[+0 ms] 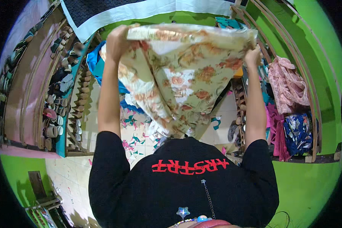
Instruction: Fold a piece of cloth on a wooden table and place it on a shelf.
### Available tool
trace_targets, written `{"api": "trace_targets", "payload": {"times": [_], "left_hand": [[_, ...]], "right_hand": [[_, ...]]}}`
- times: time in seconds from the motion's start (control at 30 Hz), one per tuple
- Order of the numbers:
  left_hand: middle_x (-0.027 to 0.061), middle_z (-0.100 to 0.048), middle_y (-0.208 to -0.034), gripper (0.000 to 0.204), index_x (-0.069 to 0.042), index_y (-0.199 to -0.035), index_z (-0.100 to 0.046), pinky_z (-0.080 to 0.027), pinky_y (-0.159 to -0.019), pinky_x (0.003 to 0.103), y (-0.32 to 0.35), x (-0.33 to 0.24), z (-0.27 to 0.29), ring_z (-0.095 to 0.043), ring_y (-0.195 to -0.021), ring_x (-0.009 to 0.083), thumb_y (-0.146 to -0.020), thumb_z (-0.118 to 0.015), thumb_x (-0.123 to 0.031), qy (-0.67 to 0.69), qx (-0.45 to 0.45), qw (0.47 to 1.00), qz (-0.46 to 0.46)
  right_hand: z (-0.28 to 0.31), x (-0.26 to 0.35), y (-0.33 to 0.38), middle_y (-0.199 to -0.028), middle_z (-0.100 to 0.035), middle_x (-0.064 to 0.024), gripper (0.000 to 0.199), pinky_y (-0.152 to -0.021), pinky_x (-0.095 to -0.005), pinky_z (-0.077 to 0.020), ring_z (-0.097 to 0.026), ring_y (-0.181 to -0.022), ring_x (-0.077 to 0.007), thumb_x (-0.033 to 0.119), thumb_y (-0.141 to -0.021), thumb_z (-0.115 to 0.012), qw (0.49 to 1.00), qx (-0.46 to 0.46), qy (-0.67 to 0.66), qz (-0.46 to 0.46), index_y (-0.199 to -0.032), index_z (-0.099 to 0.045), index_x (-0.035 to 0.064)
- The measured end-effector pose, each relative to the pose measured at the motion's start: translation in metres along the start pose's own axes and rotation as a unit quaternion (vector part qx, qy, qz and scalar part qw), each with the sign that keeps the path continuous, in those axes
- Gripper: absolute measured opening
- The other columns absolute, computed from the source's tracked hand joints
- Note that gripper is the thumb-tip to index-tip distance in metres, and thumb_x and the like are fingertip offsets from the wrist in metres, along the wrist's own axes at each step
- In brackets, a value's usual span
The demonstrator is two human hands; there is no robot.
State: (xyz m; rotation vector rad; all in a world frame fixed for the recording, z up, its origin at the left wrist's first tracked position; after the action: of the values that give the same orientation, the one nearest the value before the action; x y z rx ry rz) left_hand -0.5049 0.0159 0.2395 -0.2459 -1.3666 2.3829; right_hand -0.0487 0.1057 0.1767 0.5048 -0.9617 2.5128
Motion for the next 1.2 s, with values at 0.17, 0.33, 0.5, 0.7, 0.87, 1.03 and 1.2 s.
{"api": "trace_targets", "payload": {"times": [0.17, 0.33, 0.5, 0.7, 0.87, 1.03, 1.2], "left_hand": [[0.0128, -0.055, -0.071, 0.037, -0.006, -0.083, -0.051, -0.041, -0.059, 0.037, -0.065, -0.038, 0.071, -0.053, -0.069, 0.0316, -0.055, -0.069, -0.022, -0.158, -0.086, 0.983, -0.044], [0.0125, -0.055, -0.07, 0.041, -0.005, -0.079, -0.049, -0.043, -0.056, 0.036, -0.001, -0.051, 0.064, -0.054, -0.064, 0.0331, -0.051, -0.071, -0.026, 0.047, 0.023, 0.994, 0.101], [0.0149, -0.056, -0.079, 0.059, -0.008, -0.094, -0.053, -0.044, -0.064, 0.035, 0.221, -0.074, -0.032, -0.055, -0.074, 0.0308, -0.043, -0.074, -0.029, 0.186, 0.344, 0.895, 0.213], [0.0185, -0.053, -0.099, 0.079, -0.003, -0.109, -0.04, -0.043, -0.075, 0.037, 0.458, -0.192, -0.02, -0.053, -0.089, 0.0309, -0.049, -0.073, -0.042, 0.16, 0.731, 0.642, 0.169], [0.0218, -0.056, -0.089, 0.051, -0.001, -0.099, -0.05, -0.043, -0.074, 0.037, 0.518, -0.232, 0.021, -0.054, -0.083, 0.0351, -0.058, -0.069, -0.027, 0.293, 0.701, 0.607, 0.233], [0.0175, -0.057, -0.087, 0.033, -0.004, -0.09, -0.054, -0.044, -0.072, 0.039, 0.537, -0.203, 0.034, -0.055, -0.081, 0.0329, -0.064, -0.06, -0.022, 0.076, 0.656, 0.698, 0.276], [0.0142, -0.058, -0.086, 0.027, -0.007, -0.086, -0.057, -0.046, -0.067, 0.039, 0.559, -0.18, 0.048, -0.056, -0.082, 0.0298, -0.064, -0.057, -0.022, 0.076, 0.677, 0.668, 0.298]], "right_hand": [[0.061, 0.007, -0.049, -0.094, -0.054, -0.0239, 0.049, -0.075, -0.0398, -0.0372, -0.051, -0.086, -0.031, 0.041, -0.083, -0.039, 0.94, -0.079, -0.327, 0.06, -0.092, -0.054, -0.0047], [0.047, -0.019, -0.015, -0.091, -0.054, -0.0194, 0.043, -0.072, -0.0351, -0.0384, -0.051, -0.081, -0.024, 0.031, -0.086, -0.036, 0.865, 0.054, -0.49, 0.098, -0.095, -0.051, -0.0076], [-0.081, -0.144, 0.141, -0.081, -0.059, -0.0143, 0.046, -0.067, -0.036, -0.0439, -0.056, -0.072, -0.0276, 0.045, -0.076, -0.048, 0.895, 0.273, -0.259, 0.239, -0.091, -0.054, 0.0018], [-0.043, -0.212, 0.349, -0.064, -0.056, -0.0165, 0.066, -0.055, -0.0407, -0.0432, -0.055, -0.059, -0.0338, 0.056, -0.045, -0.066, 0.765, 0.493, -0.036, 0.413, -0.088, -0.054, 0.0067], [0.002, -0.257, 0.407, -0.061, -0.055, -0.0158, 0.056, -0.066, -0.0434, -0.0405, -0.055, -0.063, -0.0355, 0.039, -0.055, -0.067, 0.731, 0.555, -0.102, 0.384, -0.095, -0.048, 0.0048], [0.028, -0.239, 0.42, -0.073, -0.059, -0.0154, 0.042, -0.069, -0.0426, -0.0399, -0.057, -0.071, -0.033, 0.027, -0.061, -0.062, 0.787, 0.538, 0.163, 0.253, -0.095, -0.05, 0.0052], [0.0, -0.262, 0.487, -0.077, -0.059, -0.0157, 0.035, -0.077, -0.046, -0.0364, -0.057, -0.077, -0.0328, 0.034, -0.064, -0.06, 0.728, 0.607, 0.227, 0.224, -0.086, -0.06, 0.0068]]}}
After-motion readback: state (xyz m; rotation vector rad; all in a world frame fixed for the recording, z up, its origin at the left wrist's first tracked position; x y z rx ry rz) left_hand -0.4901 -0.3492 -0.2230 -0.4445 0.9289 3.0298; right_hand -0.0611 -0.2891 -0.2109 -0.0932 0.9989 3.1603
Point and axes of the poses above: each hand's wrist, its own y-axis away from the middle knuckle, its own z-axis out of the back of the hand, x = y × z, the point moved 7 cm from there along -y, towards the middle knuckle
